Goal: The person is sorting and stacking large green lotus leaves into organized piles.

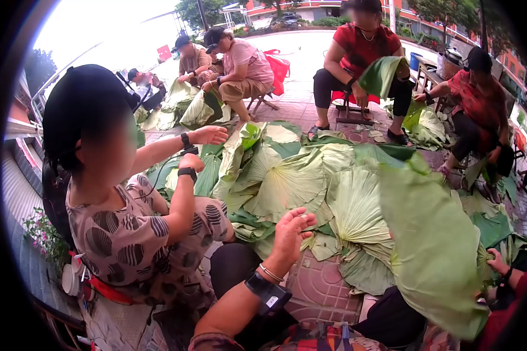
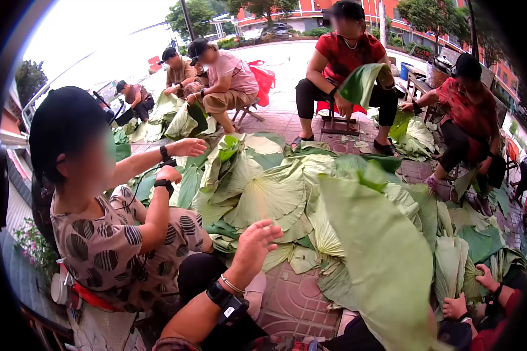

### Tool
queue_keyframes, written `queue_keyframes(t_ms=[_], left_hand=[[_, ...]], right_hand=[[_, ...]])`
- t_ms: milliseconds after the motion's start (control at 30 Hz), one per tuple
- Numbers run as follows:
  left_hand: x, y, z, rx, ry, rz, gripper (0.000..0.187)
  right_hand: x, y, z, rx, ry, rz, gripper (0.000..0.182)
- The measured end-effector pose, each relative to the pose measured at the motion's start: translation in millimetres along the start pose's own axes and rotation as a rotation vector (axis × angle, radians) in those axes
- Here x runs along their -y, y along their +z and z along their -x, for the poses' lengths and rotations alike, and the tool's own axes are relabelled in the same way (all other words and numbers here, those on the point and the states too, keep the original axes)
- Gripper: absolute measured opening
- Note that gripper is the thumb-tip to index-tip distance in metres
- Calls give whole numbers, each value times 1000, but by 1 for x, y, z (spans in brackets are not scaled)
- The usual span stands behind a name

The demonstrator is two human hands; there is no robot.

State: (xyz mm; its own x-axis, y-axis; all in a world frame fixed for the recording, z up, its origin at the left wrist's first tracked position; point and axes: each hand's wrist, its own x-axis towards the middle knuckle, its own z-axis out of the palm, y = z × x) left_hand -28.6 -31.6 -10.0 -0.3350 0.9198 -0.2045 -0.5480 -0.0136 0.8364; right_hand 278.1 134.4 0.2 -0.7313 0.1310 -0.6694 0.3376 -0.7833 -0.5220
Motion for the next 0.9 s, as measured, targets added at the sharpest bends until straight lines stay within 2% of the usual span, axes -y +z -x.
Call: queue_keyframes(t_ms=[33, 100, 133, 167, 233, 267, 367, 433, 467, 500, 533, 567, 600, 667, 733, 800, 833, 867, 900], left_hand=[[3, -2, -2, 16, -20, 1, 30], [13, -6, -8, 129, 70, 103, 30], [13, -2, -5, 127, 70, 123, 27], [11, 2, -2, 155, -21, 236, 25], [20, 8, -2, 120, 10, 50, 26], [21, 5, 1, 146, -65, -184, 25], [27, 3, -1, 280, -179, -396, 29], [24, 8, 4, 325, -183, -434, 29], [23, 9, 6, 369, -187, -472, 29], [29, 0, 6, 370, -187, -472, 29], [39, -15, 7, 485, 201, -587, 30], [47, -26, 6, 589, 595, -689, 30], [49, -27, 9, 612, 635, -684, 31], [49, -26, 14, 632, 371, -453, 31], [41, -16, 18, 590, -53, 39, 32], [34, -7, 22, 504, -292, 404, 33], [36, -4, 19, 481, -349, 441, 33], [51, -9, 2, 680, -367, 202, 38], [56, -7, -1, 581, -395, 87, 38]], right_hand=[[-6, 40, -3, -86, -307, 149, 46], [-20, 85, -8, -286, -900, 464, 42], [-26, 89, -9, -316, -1137, 382, 34], [-18, 102, 1, -293, -947, 353, 33], [-14, 112, 1, -314, -993, 262, 32], [-13, 111, 1, -325, -997, 259, 32], [-11, 101, -9, -363, -1077, 275, 30], [-11, 95, -15, -575, -1224, 559, 24], [-13, 96, -14, -577, -1224, 559, 24], [-14, 101, -12, -681, -1241, 715, 20], [-15, 104, -11, -785, -1252, 873, 16], [-16, 104, -13, -785, -1252, 873, 16], [-18, 103, -16, -816, -1257, 913, 13], [-21, 107, -19, -833, -1280, 952, 10], [-25, 106, -24, -836, -1265, 975, 11], [-29, 104, -27, -795, -1179, 987, 15], [-31, 105, -28, -795, -1181, 987, 15], [-33, 107, -29, -725, -1174, 939, 19], [-34, 109, -30, -655, -1166, 893, 22]])
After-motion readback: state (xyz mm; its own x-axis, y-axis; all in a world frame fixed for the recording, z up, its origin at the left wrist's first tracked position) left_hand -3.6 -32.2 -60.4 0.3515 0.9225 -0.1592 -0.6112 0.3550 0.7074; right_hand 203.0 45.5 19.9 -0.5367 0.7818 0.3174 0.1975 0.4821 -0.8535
